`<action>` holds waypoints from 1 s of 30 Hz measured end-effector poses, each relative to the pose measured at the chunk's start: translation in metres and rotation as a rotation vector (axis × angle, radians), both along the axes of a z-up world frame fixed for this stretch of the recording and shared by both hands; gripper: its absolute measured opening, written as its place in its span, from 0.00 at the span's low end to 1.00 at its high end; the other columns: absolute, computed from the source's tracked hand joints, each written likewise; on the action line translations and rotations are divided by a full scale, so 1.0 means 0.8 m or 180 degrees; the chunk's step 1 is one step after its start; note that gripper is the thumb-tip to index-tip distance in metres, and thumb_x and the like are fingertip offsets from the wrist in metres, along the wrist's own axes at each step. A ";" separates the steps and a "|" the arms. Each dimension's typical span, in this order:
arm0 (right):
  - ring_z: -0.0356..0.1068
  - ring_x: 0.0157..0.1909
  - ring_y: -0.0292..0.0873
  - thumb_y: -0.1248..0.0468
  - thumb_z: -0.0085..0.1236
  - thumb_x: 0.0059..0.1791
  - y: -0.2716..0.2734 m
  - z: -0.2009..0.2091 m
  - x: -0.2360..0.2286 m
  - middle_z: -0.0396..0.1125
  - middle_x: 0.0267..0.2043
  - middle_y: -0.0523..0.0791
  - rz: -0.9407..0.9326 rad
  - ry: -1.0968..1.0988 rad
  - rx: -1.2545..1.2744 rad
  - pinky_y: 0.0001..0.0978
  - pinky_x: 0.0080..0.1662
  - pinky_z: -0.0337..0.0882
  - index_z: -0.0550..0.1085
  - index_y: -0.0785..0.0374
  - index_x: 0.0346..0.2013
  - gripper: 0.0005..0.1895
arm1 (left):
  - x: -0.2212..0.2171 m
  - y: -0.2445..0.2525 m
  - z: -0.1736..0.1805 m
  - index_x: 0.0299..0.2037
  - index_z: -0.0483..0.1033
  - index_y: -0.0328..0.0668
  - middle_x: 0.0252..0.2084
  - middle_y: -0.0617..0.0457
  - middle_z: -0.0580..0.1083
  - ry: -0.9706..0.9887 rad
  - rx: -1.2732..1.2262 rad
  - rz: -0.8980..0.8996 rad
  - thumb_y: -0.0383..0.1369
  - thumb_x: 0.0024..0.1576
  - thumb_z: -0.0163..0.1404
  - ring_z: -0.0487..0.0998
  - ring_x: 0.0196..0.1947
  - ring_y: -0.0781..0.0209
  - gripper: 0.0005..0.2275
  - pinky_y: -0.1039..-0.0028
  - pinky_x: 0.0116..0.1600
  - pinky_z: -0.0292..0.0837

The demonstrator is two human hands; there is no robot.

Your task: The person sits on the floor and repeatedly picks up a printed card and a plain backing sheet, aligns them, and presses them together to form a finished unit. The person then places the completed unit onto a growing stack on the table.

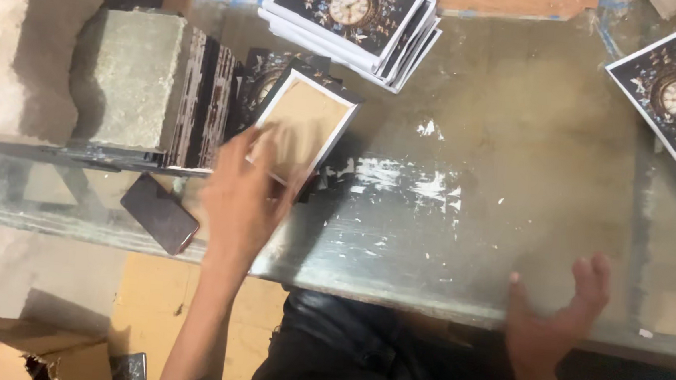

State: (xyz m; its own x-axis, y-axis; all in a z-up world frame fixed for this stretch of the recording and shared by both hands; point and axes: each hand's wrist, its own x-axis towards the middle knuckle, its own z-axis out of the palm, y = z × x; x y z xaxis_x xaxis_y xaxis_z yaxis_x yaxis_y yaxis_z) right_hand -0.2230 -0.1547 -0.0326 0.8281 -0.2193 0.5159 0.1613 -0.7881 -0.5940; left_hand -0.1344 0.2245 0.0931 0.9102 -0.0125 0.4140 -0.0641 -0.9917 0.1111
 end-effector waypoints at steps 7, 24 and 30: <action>0.55 0.77 0.62 0.68 0.69 0.46 0.002 0.002 0.002 0.55 0.75 0.59 -0.0113 0.0171 0.0066 0.53 0.75 0.57 0.62 0.69 0.68 0.38 | 0.057 -0.009 -0.009 0.68 0.64 0.38 0.68 0.38 0.66 0.0201 0.0604 -0.0312 0.56 0.63 0.48 0.63 0.68 0.36 0.32 0.47 0.67 0.57; 0.57 0.72 0.58 0.67 0.69 0.43 0.014 0.039 0.007 0.59 0.71 0.53 0.0001 0.0289 0.0171 0.49 0.67 0.62 0.74 0.63 0.55 0.26 | 0.301 -0.054 -0.034 0.30 0.84 0.54 0.36 0.46 0.79 0.1496 0.0512 -0.0927 0.40 0.45 0.67 0.81 0.40 0.46 0.07 0.55 0.44 0.75; 0.58 0.71 0.57 0.66 0.70 0.42 0.016 0.043 0.009 0.58 0.71 0.52 0.0181 0.0160 0.0224 0.47 0.66 0.63 0.74 0.62 0.53 0.25 | 0.302 -0.034 -0.013 0.34 0.84 0.52 0.34 0.53 0.82 0.1059 -0.0117 -0.1152 0.36 0.54 0.63 0.83 0.35 0.52 0.03 0.57 0.46 0.74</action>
